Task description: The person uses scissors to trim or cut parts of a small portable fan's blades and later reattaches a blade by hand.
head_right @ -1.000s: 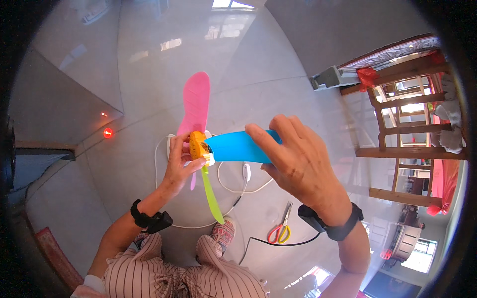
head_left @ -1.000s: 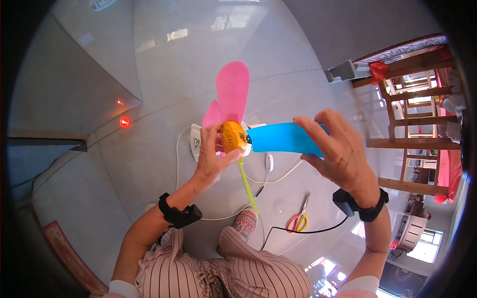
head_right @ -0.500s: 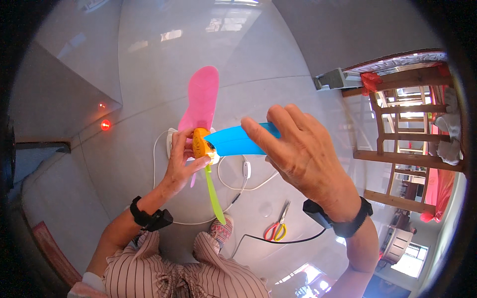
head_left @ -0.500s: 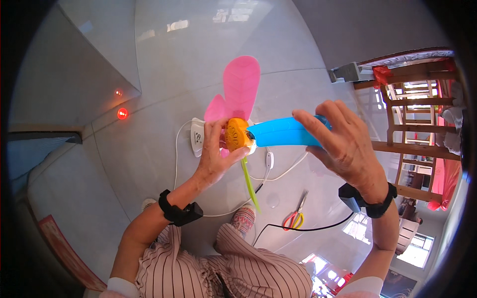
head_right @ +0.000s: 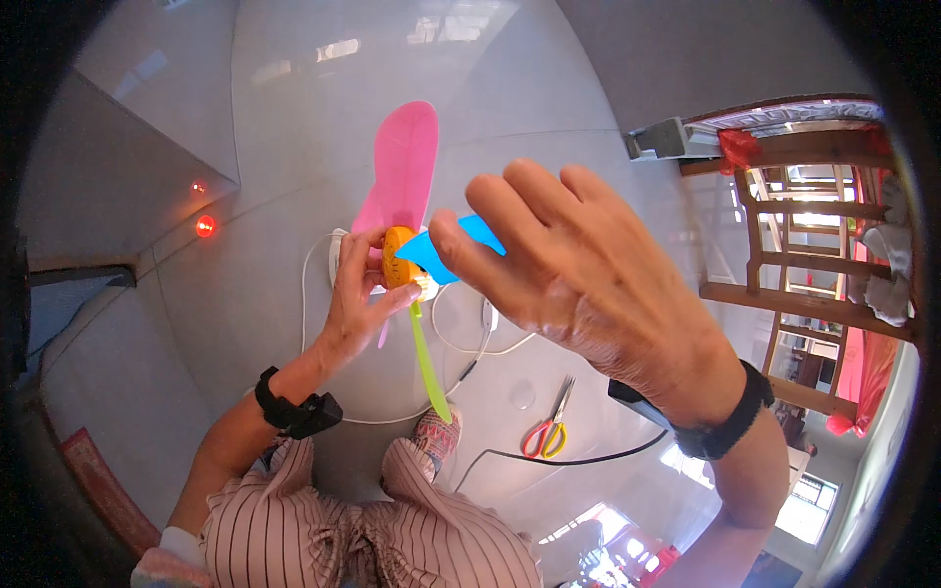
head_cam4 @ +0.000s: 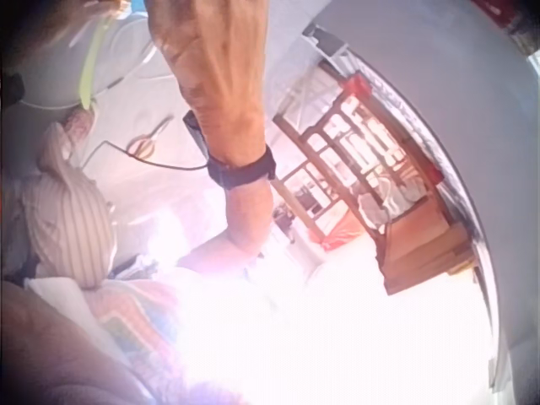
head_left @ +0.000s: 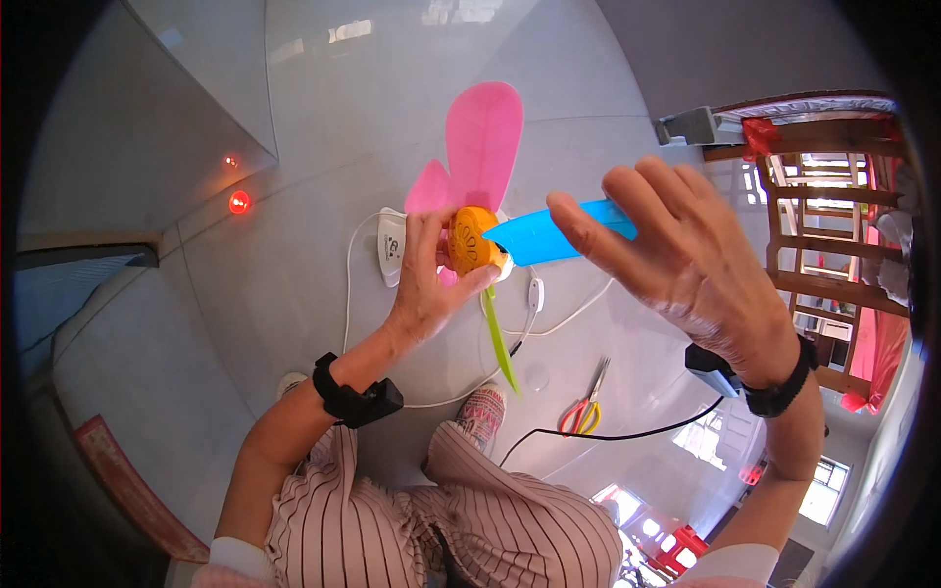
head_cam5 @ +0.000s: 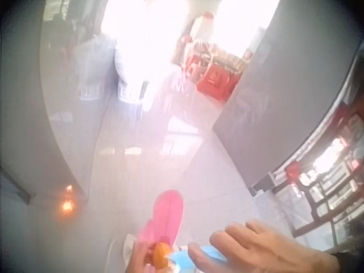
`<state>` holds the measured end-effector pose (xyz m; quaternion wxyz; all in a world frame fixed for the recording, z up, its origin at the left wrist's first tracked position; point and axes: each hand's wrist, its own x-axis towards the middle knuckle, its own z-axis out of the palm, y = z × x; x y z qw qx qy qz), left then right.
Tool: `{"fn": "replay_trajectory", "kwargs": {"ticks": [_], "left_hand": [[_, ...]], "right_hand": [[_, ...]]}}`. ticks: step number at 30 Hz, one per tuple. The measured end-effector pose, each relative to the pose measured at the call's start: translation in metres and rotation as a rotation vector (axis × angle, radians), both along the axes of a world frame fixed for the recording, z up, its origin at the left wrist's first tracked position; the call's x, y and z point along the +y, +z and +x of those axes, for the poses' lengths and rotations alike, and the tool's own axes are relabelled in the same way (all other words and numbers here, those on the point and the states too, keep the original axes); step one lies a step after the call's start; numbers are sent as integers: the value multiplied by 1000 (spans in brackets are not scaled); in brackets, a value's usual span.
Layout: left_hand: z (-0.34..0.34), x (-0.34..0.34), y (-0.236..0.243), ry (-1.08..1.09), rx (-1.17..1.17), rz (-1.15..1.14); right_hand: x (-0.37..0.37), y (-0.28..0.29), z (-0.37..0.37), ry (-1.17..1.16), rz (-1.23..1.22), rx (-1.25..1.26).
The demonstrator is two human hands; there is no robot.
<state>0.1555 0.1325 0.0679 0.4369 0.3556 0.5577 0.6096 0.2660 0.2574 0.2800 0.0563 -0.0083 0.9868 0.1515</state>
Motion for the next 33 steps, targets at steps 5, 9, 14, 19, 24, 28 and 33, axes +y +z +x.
{"fn": "replay_trajectory", "kwargs": {"ticks": [5, 9, 14, 19, 24, 28, 33], "left_hand": [[0, 0, 1, 23, -10, 4], [0, 1, 2, 23, -42, 3], [0, -1, 2, 27, 3, -13], [-11, -4, 11, -7, 13, -38], [-29, -8, 41, 94, 383, -45], [-43, 14, 61, 61, 584, 290], [-43, 40, 48, -375, -285, 31]], "right_hand": [[-4, 3, -10, 36, 50, -42], [-8, 1, -14, 49, 80, -76], [-23, 7, -19, 23, 38, -114], [-23, 5, -22, 49, 93, -109], [-23, 4, -20, 27, 75, -84], [-22, 3, -21, 28, 56, -46], [-26, 15, -26, 52, 114, -9]]}}
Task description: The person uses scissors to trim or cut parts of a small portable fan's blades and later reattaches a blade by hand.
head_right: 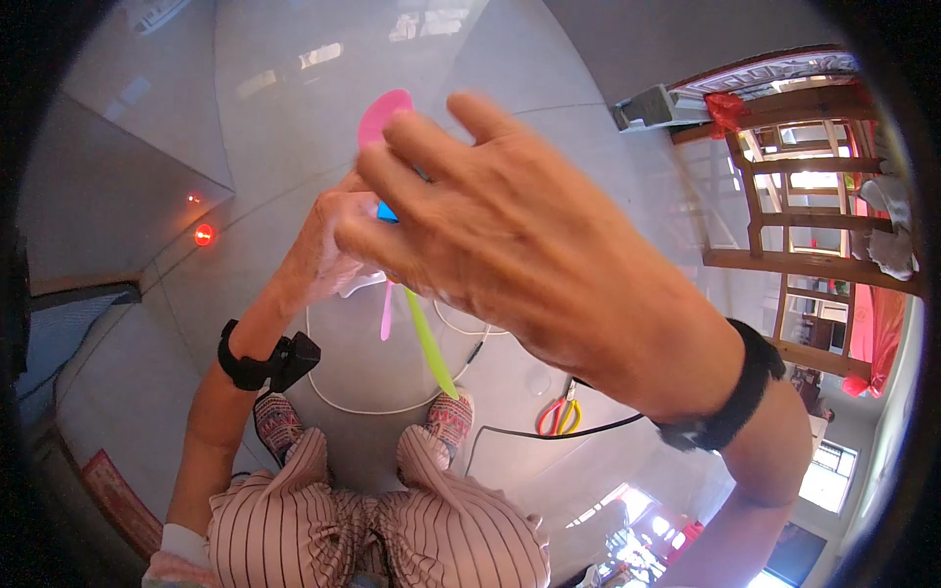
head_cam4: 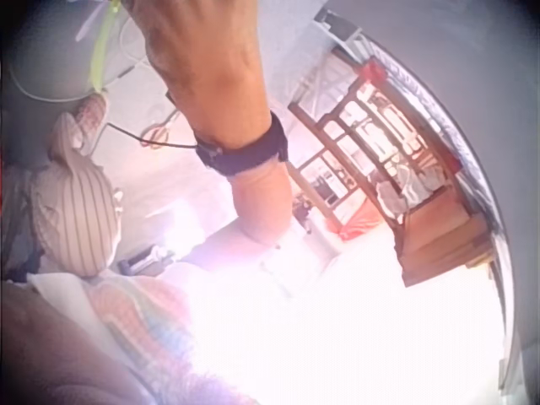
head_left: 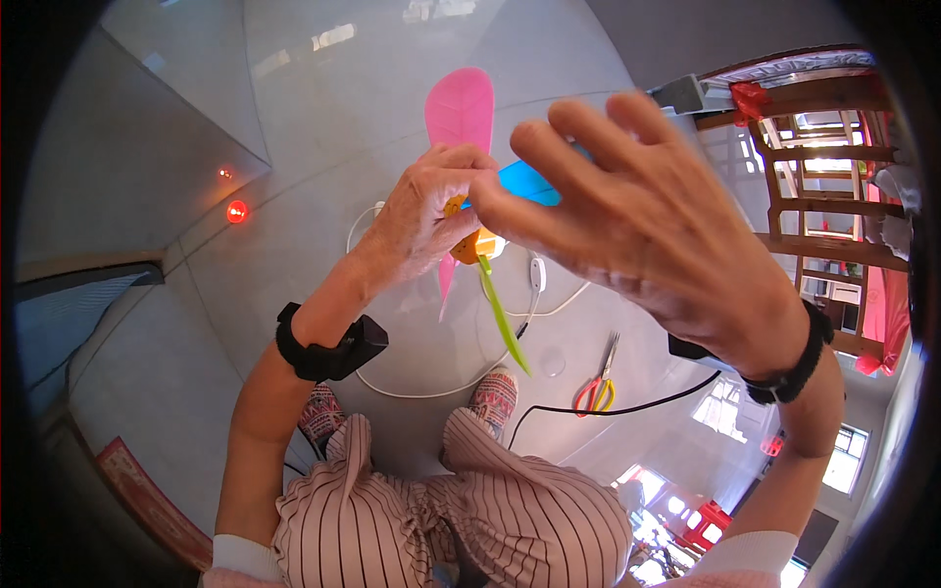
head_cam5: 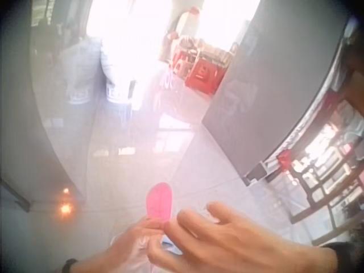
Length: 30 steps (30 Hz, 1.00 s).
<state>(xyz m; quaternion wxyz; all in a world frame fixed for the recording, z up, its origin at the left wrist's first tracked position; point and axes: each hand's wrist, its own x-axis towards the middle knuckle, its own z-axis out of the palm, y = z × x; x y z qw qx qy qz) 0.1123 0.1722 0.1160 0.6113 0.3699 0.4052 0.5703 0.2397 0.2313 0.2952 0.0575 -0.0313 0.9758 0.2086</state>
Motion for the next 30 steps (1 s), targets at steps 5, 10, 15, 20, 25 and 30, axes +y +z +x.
{"fn": "replay_trajectory", "kwargs": {"ticks": [5, 10, 15, 20, 25, 30], "left_hand": [[-10, -5, 4, 133, 633, 367], [-6, -3, 5, 77, 793, 370], [-4, -5, -1, 159, 727, 381], [-3, -20, -1, 248, 685, 259], [4, -41, -25, 212, 700, 90], [12, -40, -23, 200, 343, -106]], "right_hand": [[-21, 26, 41, -336, -187, 544], [-34, -68, 77, -1145, -966, 641], [-12, -123, 38, -838, -1252, 683], [-14, -128, 31, -924, -1352, 799], [-17, -128, 30, -1016, -1355, 769], [-17, -126, 27, -1065, -1440, 793]]}}
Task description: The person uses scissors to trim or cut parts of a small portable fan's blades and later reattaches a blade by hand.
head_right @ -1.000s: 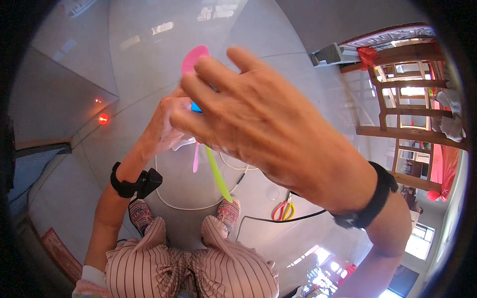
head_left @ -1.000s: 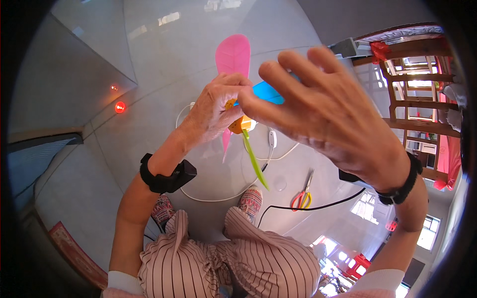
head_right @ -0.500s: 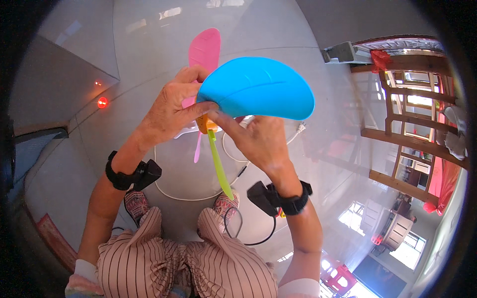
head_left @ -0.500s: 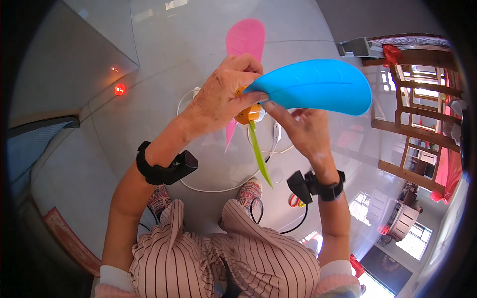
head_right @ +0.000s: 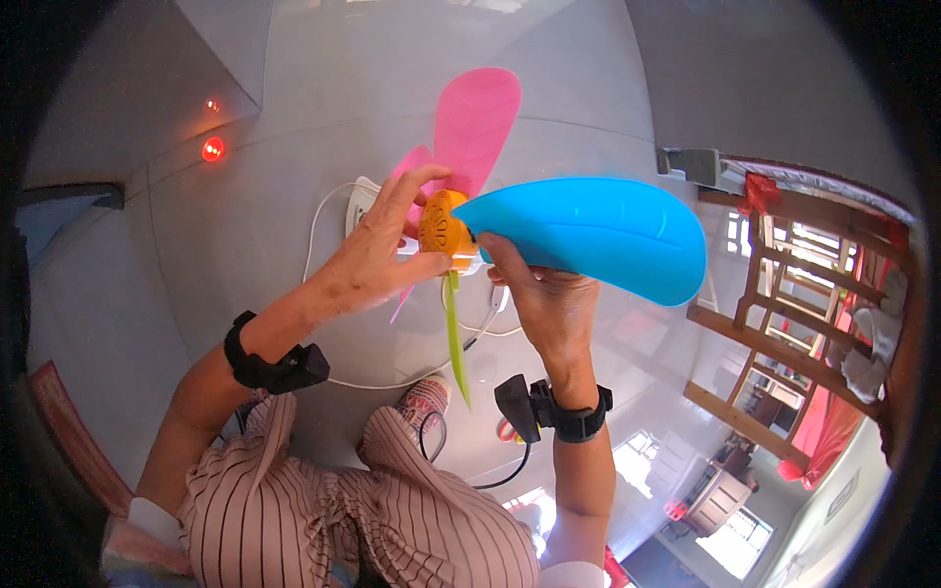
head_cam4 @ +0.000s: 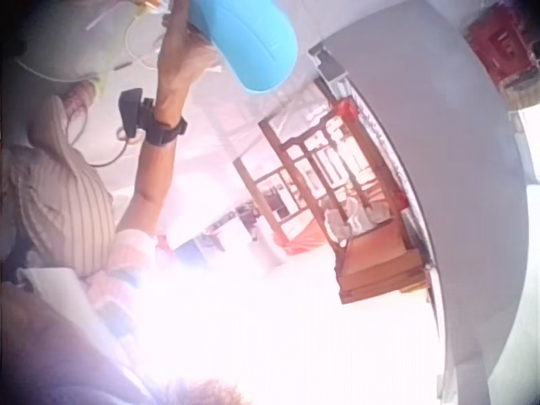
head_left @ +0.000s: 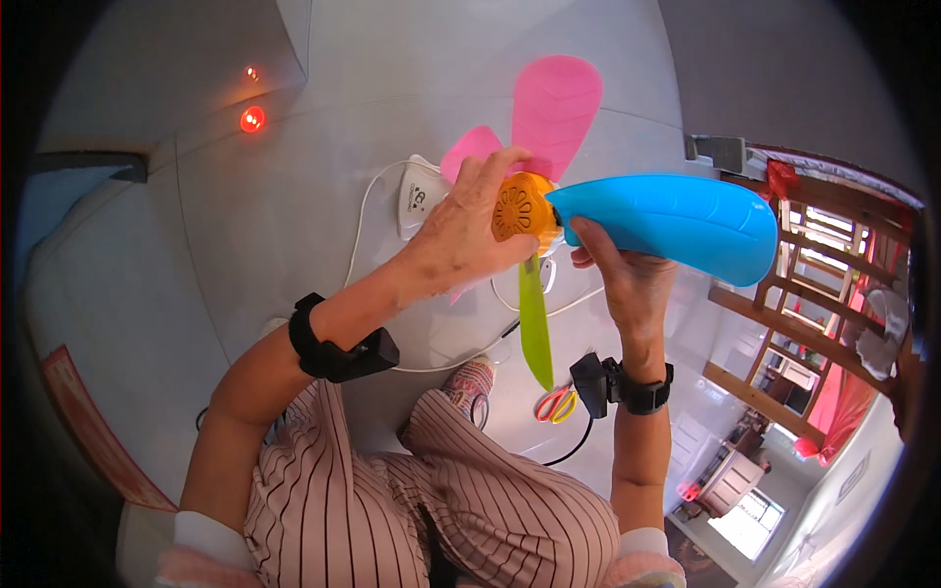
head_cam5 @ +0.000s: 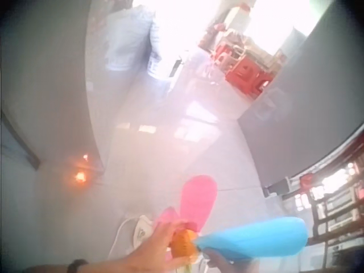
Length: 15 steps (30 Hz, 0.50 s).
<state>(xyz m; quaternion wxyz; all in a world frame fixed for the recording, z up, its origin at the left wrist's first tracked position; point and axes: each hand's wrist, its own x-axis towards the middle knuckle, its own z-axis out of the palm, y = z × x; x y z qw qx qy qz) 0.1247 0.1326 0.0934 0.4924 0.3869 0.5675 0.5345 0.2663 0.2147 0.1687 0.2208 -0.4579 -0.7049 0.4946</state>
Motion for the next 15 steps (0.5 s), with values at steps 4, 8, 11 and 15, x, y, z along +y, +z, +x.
{"fn": "replay_trajectory", "kwargs": {"ticks": [4, 8, 11, 15], "left_hand": [[18, 0, -9, 92, -26, -25], [24, 4, -9, 183, 53, -28], [23, 5, -6, 205, 105, -37], [25, 7, -9, 216, 152, -36]], "right_hand": [[-3, -1, 1, 29, 53, -56], [-7, -6, 2, 54, 54, -4], [-7, -4, 0, 13, 30, -12], [-5, -2, -2, 15, 18, -16]]}}
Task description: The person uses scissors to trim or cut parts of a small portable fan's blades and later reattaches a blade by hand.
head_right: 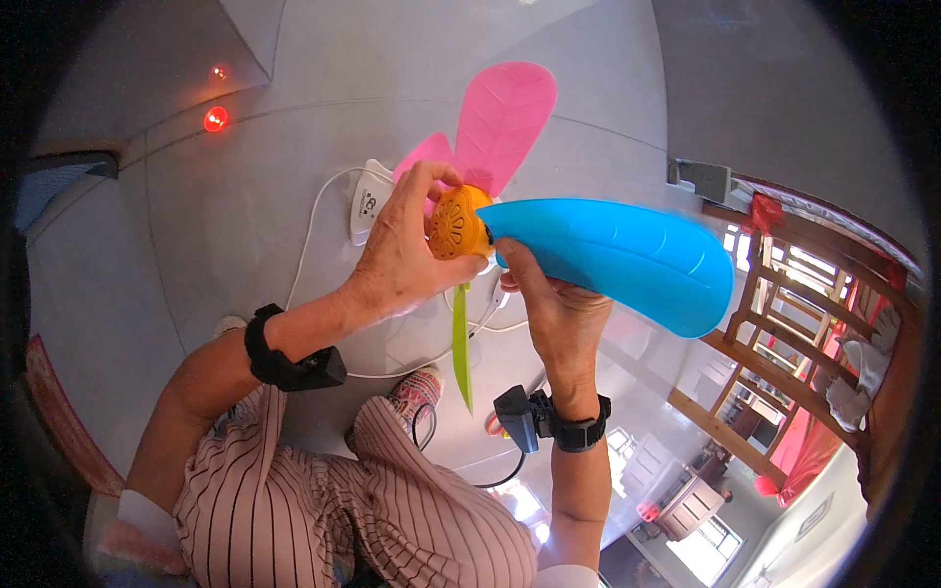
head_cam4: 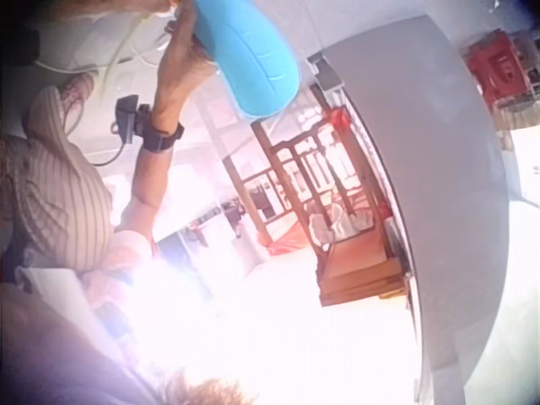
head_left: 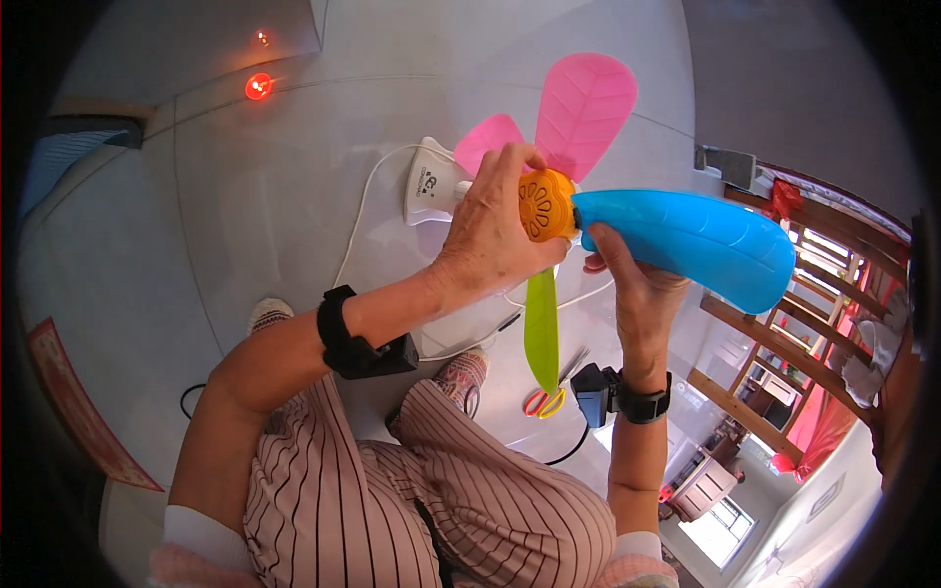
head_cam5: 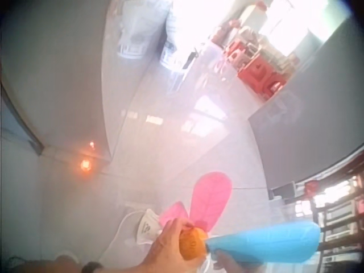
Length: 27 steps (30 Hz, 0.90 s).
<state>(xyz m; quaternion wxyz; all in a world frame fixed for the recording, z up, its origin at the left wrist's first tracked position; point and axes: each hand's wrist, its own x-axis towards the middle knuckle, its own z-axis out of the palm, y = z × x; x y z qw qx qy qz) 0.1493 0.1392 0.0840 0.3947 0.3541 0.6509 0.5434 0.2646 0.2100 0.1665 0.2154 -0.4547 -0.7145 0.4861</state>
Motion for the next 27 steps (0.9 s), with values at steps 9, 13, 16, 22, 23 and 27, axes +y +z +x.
{"fn": "replay_trajectory", "kwargs": {"ticks": [9, 13, 16, 22, 23, 27], "left_hand": [[1, 1, 1, 28, -12, 24], [4, 1, 0, 34, 21, 6], [6, 2, -2, 73, -30, 39], [7, 0, -4, 72, -46, 54], [6, 0, -5, 78, -42, 58], [7, 4, 0, 62, -51, 40]], "right_hand": [[2, -7, 5, -76, -32, 39], [-2, -10, 4, -117, -29, 71], [0, -8, 8, -61, -14, 49], [26, 5, 9, 230, 30, -123], [31, 5, 9, 260, -24, -136], [44, 9, 8, 327, -90, -144]]}}
